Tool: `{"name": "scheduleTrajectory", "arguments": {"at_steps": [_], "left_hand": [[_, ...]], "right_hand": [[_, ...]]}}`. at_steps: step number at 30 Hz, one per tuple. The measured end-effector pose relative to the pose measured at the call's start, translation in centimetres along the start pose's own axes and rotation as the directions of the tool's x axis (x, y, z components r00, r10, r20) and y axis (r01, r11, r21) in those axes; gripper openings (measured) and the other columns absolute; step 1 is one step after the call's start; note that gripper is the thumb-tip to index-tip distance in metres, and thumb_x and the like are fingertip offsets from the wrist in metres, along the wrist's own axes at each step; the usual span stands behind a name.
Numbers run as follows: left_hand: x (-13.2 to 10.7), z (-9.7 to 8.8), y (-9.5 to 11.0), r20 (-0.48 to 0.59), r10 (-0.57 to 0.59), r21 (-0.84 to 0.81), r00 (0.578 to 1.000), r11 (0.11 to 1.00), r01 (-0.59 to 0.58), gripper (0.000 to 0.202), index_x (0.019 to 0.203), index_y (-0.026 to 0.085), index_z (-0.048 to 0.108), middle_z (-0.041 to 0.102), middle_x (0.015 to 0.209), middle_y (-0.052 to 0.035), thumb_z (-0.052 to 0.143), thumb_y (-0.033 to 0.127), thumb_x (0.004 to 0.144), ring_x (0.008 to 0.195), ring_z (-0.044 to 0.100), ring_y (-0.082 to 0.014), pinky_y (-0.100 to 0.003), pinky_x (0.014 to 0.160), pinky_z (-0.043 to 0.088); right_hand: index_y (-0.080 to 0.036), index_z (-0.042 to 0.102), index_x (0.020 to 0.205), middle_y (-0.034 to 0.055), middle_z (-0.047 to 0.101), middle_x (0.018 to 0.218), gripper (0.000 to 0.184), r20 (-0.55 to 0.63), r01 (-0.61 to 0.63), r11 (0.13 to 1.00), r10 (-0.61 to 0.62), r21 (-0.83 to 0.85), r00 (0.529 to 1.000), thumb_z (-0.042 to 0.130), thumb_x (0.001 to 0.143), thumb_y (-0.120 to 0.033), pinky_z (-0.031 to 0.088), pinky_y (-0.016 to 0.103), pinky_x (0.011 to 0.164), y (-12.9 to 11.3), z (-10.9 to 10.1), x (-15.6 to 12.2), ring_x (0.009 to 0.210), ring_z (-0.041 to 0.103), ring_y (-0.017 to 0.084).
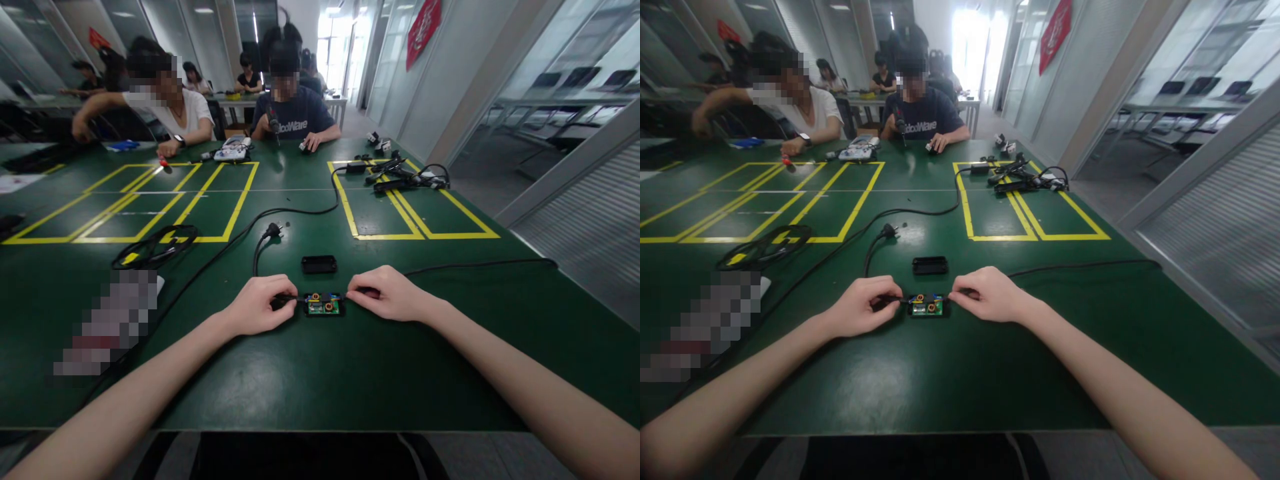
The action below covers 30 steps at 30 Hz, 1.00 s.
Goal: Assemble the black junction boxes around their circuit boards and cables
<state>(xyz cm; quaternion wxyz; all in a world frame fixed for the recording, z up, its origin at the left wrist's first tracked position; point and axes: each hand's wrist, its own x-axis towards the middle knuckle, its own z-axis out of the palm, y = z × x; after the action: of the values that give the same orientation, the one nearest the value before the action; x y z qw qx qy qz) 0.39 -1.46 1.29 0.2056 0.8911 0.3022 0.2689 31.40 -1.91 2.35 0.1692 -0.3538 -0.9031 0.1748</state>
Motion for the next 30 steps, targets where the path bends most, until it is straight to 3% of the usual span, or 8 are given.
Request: {"name": "scheduleTrajectory", "arguments": {"at_steps": [5,11,15,20,26,30], "left_hand": [[0.0,0.2,0.1,0.026,-0.002,0.031,1.0,1.0,0.001,0.013,0.09,0.018,0.07,0.069,0.077,0.0,0.059,0.024,0.092,0.06,0.059,-0.0109,-0.021,0.056,0.043],[0.0,0.4,-0.1,-0.028,-0.089,0.101,0.996,0.991,0.091,0.015,0.098,0.02,0.072,0.073,0.086,-0.0008,0.059,0.025,0.095,0.069,0.066,-0.0129,-0.022,0.061,0.048],[0.0,0.3,0.0,-0.018,-0.096,0.153,0.995,0.983,0.098,0.015,0.1,0.02,0.073,0.073,0.088,-0.0015,0.058,0.025,0.098,0.071,0.066,-0.0143,-0.024,0.064,0.049],[0.1,0.3,-0.1,-0.026,0.012,0.168,1.0,0.986,-0.007,0.022,0.115,0.018,0.073,0.074,0.093,-0.0065,0.056,0.023,0.101,0.085,0.067,-0.0201,-0.031,0.075,0.055],[0.0,0.5,-0.4,0.001,0.097,0.191,0.995,0.977,-0.096,0.026,0.114,0.019,0.076,0.071,0.1,-0.0082,0.052,0.019,0.104,0.09,0.067,-0.0197,-0.03,0.076,0.055],[0.2,0.7,-0.6,-0.015,0.074,0.307,0.997,0.949,-0.066,0.028,0.116,0.02,0.076,0.071,0.098,-0.0077,0.05,0.022,0.107,0.088,0.065,-0.0207,-0.033,0.077,0.055]], "right_hand": [[-0.018,0.072,0.088,0.0008,0.067,0.067,0.03,0.06,-0.031,0.999,0.032,-0.022,0.998,0.056,0.104,-0.036,0.038,0.026,0.06,0.1,-0.2,0.0,0.056,0.058,0.014],[-0.02,0.074,0.112,0.0077,0.077,0.101,0.025,-0.092,0.036,0.999,-0.039,-0.033,0.995,0.051,0.107,-0.03,0.05,0.028,0.071,0.6,0.5,0.1,0.082,0.072,0.018],[-0.02,0.075,0.108,0.0079,0.075,0.098,0.023,-0.127,0.097,0.995,-0.099,-0.02,0.987,0.053,0.106,-0.027,0.054,0.03,0.073,0.6,0.8,0.2,0.084,0.072,0.019],[-0.02,0.074,0.104,0.0085,0.075,0.098,0.016,-0.079,0.129,0.99,-0.134,-0.061,0.988,0.062,0.101,-0.029,0.054,0.031,0.074,0.7,0.8,0.1,0.086,0.071,0.021],[-0.02,0.075,0.101,0.0091,0.075,0.098,0.024,-0.055,0.193,0.959,-0.209,-0.205,0.976,0.053,0.107,-0.027,0.052,0.03,0.073,0.8,0.8,0.2,0.086,0.069,0.021],[-0.019,0.076,0.105,0.0106,0.075,0.097,0.03,-0.083,0.168,0.933,-0.204,-0.319,0.975,0.047,0.109,-0.026,0.051,0.032,0.071,0.6,1.2,0.5,0.084,0.067,0.022]]}}
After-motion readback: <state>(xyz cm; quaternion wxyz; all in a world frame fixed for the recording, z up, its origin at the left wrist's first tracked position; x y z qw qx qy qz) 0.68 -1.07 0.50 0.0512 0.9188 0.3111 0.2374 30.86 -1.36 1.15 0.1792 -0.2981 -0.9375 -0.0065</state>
